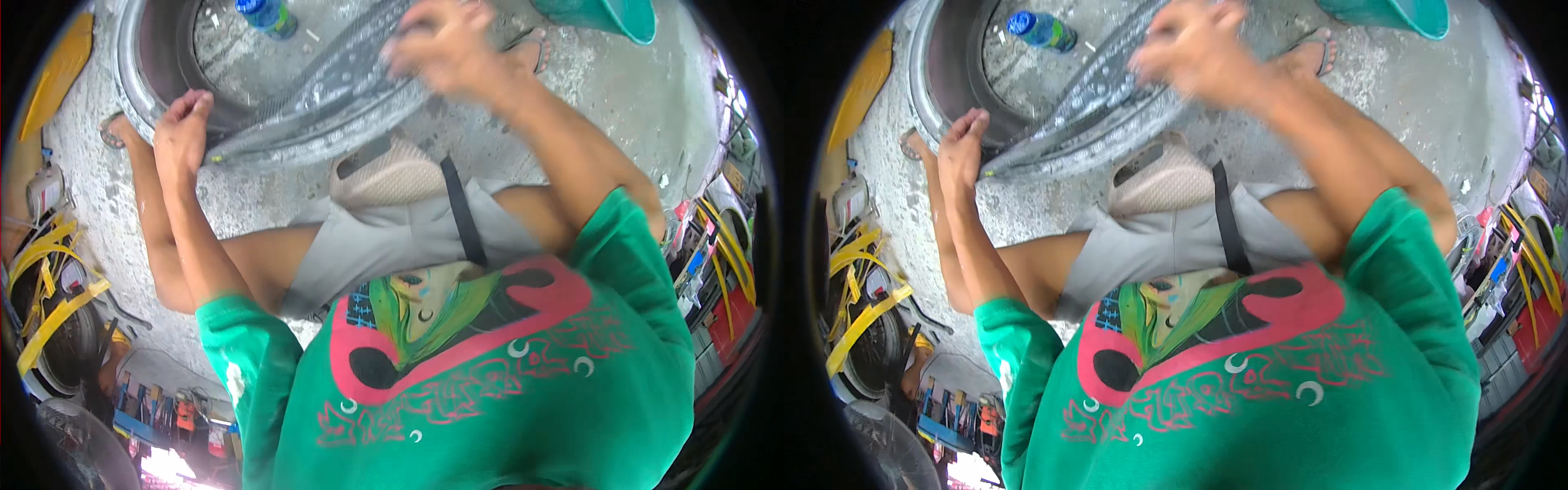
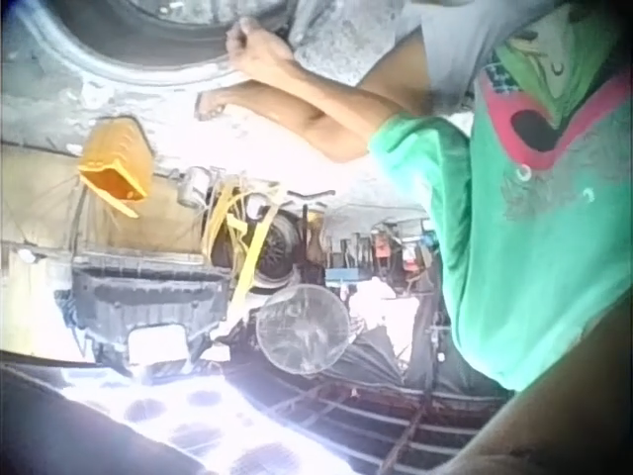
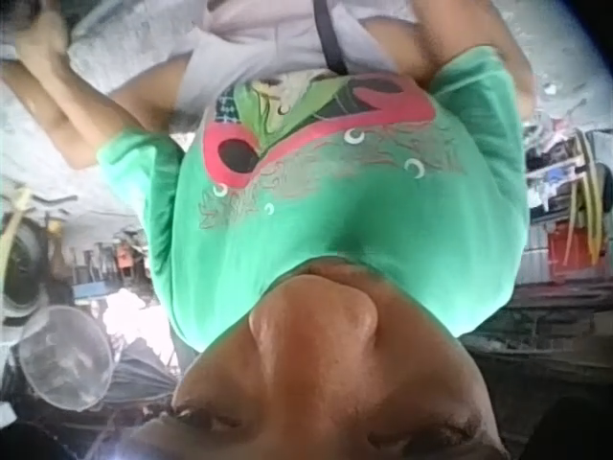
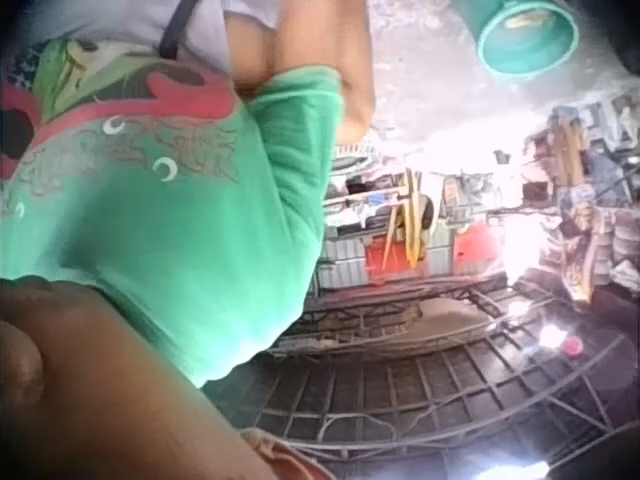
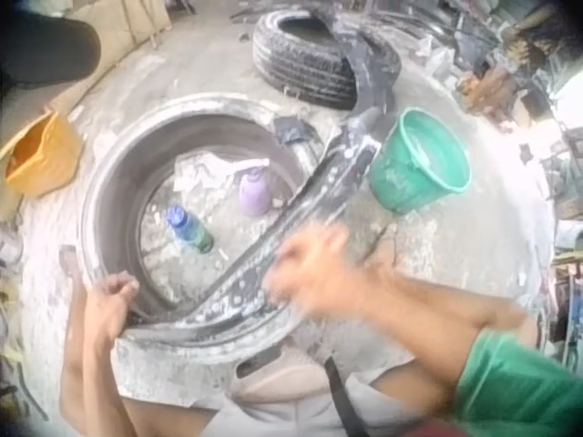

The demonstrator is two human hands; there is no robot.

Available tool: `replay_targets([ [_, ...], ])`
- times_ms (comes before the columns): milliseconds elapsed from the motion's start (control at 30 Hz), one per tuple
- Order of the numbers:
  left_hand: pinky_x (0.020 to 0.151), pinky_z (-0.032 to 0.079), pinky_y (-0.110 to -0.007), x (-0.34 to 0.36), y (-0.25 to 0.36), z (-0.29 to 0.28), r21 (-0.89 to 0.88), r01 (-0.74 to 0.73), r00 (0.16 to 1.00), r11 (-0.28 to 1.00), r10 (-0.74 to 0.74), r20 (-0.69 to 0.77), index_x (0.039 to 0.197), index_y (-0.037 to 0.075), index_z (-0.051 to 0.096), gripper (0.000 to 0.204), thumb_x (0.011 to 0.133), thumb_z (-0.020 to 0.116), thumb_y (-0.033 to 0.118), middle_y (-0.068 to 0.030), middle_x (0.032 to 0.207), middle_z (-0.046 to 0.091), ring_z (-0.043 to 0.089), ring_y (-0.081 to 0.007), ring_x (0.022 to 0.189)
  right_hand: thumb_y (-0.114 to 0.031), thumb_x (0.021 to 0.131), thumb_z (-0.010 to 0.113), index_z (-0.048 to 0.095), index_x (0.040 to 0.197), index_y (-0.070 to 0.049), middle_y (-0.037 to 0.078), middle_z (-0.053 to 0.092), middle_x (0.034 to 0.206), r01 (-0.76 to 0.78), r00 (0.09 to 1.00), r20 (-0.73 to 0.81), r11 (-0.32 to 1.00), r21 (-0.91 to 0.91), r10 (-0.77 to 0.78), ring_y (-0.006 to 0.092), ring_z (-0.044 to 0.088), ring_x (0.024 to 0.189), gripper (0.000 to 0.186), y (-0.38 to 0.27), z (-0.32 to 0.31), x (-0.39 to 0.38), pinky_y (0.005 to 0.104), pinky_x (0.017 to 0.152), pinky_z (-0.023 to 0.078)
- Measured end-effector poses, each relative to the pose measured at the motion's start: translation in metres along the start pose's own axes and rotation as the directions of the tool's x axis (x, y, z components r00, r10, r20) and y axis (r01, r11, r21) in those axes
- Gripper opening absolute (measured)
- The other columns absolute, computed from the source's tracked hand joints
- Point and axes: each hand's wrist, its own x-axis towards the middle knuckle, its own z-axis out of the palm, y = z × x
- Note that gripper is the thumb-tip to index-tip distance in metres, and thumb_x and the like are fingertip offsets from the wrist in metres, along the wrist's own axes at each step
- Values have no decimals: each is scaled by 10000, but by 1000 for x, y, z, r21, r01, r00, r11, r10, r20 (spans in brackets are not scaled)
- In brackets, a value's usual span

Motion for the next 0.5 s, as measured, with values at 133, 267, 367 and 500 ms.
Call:
replay_targets([
  [133, 968, 470, -283, -1, 6, 6, -29, -4, 1000, 1000, 3, -29, 1212, 19, 723, 430, 929, 712, 343, -101, 1096, 756, 669, -165, 1062, -284, 838, 700, 752, 967, -181, 50, 659, 1051, -76, 997, -8, 993, 92, 78, 282, 591, 970, 173, 28, -3, -12, 461, 925, 383],
  [267, 976, 471, -286, -3, 14, -9, -36, 17, 999, 999, -19, -38, 1220, 29, 724, 445, 931, 707, 367, -94, 1097, 760, 672, -165, 1073, -228, 841, 693, 737, 862, -136, 84, 646, 1006, -412, 842, -267, 879, 239, 468, 279, 590, 914, 104, 62, -34, -5, 470, 902, 394],
  [367, 1013, 462, -288, -6, -6, -11, 45, 1, 999, 999, 0, -36, 1236, 36, 719, 448, 928, 712, 361, -92, 1143, 752, 672, -173, 1107, -216, 808, 738, 733, 842, -187, 78, 652, 1020, -83, 995, -45, 991, 103, 88, 270, 579, 988, 45, -12, -4, 11, 474, 931, 369],
  [500, 1015, 460, -289, -4, 14, 8, 22, -33, 999, 999, 33, -18, 1226, 40, 723, 433, 929, 712, 356, -93, 1150, 749, 670, -176, 1110, -204, 805, 754, 733, 830, -217, 73, 653, 1022, 96, 990, -118, 982, 161, -78, 268, 577, 1045, 35, 24, 3, -16, 508, 933, 370],
])
